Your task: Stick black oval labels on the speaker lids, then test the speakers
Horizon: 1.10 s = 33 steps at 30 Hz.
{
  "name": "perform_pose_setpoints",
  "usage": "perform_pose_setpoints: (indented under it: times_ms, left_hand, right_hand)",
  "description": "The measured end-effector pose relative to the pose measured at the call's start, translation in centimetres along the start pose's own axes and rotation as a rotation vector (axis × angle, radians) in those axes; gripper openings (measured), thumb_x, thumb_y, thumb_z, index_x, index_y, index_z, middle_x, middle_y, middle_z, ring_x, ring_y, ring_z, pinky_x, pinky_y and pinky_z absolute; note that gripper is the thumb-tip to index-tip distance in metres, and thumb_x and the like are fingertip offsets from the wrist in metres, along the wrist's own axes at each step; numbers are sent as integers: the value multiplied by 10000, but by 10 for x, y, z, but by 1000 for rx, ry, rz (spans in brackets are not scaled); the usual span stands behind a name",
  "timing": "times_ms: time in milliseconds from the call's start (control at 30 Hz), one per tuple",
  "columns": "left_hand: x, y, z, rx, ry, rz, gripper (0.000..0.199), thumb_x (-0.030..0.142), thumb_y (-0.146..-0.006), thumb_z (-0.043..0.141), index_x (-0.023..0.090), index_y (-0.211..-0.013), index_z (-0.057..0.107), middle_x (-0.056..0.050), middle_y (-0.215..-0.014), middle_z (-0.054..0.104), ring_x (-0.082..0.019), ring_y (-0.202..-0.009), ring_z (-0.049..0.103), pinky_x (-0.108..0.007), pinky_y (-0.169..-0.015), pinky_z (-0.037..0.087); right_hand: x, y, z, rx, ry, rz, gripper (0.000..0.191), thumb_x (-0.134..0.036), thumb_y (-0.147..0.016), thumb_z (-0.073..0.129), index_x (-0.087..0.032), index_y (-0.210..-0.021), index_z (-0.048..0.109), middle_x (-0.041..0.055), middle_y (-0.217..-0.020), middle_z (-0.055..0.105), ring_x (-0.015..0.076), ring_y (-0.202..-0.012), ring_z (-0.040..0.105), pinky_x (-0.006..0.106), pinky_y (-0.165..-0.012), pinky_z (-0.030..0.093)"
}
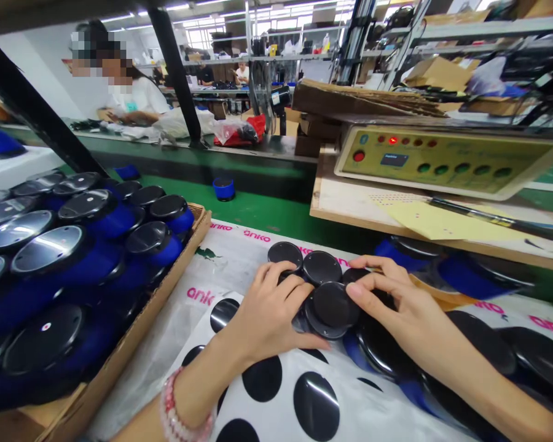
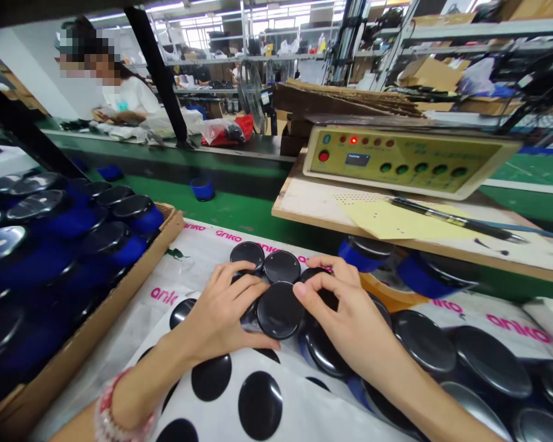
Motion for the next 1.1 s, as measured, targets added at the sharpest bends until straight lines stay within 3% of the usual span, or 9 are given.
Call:
perform_pose_setpoints:
  times_ms: [567,1100]
  left_hand:
    - [-2,2,2,-46,27,-22,624,621,-684,668,117,-1046,592,-69,-986,652,-296,-1095,474,-430,-929,354]
    - [-1,0,0,-35,3,2,631,618,-684,671,104,-1043,600,-81,-977,658,-304,-1076,497,-438,-904,387]
  right_hand:
    - [-3,3,10,-8,158,-118,328,-512,-840,485,-260,-675,614,13,-1153,502,247,-1150,388,507,-999,258]
    - [-10,8,13,56,320,-320,229,-363,-887,495,-204,-725,529,53,-1042,482,215,-1021,420,395,-852,327]
Point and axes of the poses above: each hand's wrist, its own y-axis away from the middle knuckle, its own z-axis out of the palm, x = y × z, the point moved 4 cm from there along -y, towards the middle knuckle
